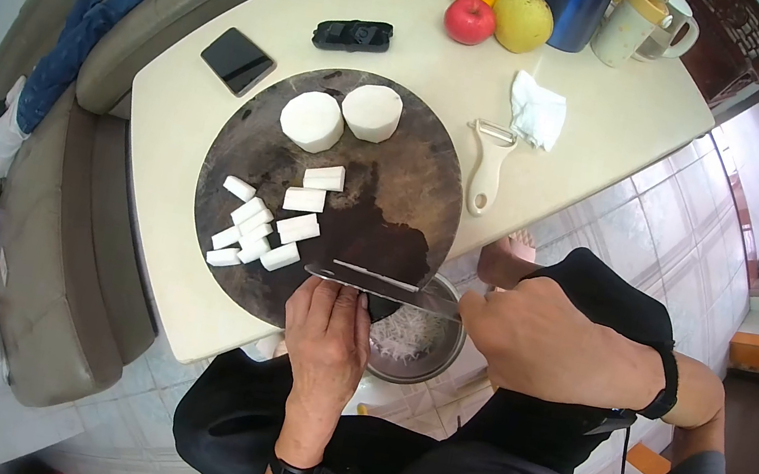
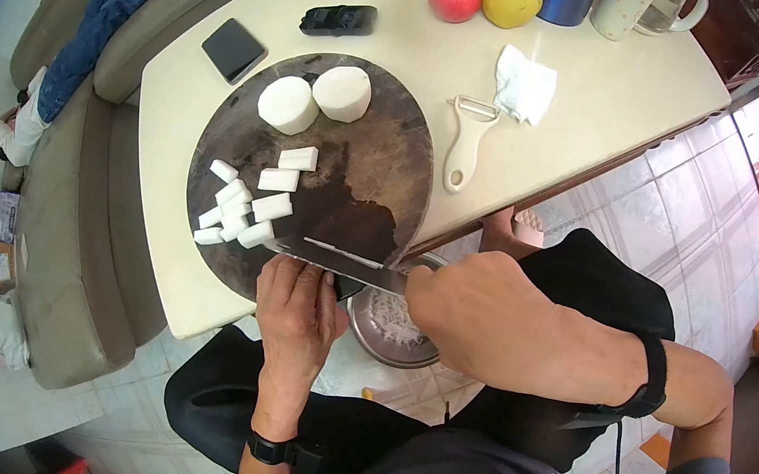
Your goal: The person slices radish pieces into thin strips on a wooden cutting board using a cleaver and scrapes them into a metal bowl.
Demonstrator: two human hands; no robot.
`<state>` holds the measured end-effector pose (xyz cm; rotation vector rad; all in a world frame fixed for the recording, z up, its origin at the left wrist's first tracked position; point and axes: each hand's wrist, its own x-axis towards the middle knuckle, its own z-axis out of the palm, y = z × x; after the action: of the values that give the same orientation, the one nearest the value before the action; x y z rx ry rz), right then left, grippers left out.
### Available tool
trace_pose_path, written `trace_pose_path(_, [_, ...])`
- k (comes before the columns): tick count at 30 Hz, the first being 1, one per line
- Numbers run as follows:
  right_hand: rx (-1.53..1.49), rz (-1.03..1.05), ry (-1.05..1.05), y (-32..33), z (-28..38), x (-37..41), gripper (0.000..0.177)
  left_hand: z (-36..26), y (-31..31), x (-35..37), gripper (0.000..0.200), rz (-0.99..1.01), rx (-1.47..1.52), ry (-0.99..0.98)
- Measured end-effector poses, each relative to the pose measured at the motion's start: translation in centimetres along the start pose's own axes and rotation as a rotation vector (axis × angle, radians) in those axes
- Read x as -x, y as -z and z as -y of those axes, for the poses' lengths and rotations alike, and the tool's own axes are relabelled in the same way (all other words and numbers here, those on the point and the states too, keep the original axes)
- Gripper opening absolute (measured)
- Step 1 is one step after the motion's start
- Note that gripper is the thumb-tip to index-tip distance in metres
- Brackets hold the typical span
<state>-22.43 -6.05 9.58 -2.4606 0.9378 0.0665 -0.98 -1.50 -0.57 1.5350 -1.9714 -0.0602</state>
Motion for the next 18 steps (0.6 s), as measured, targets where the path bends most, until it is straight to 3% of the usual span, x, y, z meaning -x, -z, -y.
trace_pose_path(12, [0.081, -0.032, 0.085, -1.4, 0.5, -1.4, 0.016, 0.1, 0.1, 0.1, 0.018, 0.035, 0.007, -0.011])
trace_pose_path(18, [0.029, -0.006, -0.038, -0.8, 0.2, -0.5, 0.016, 0.2, 0.6, 0.0, 0.017, -0.024, 0.158, 0.085])
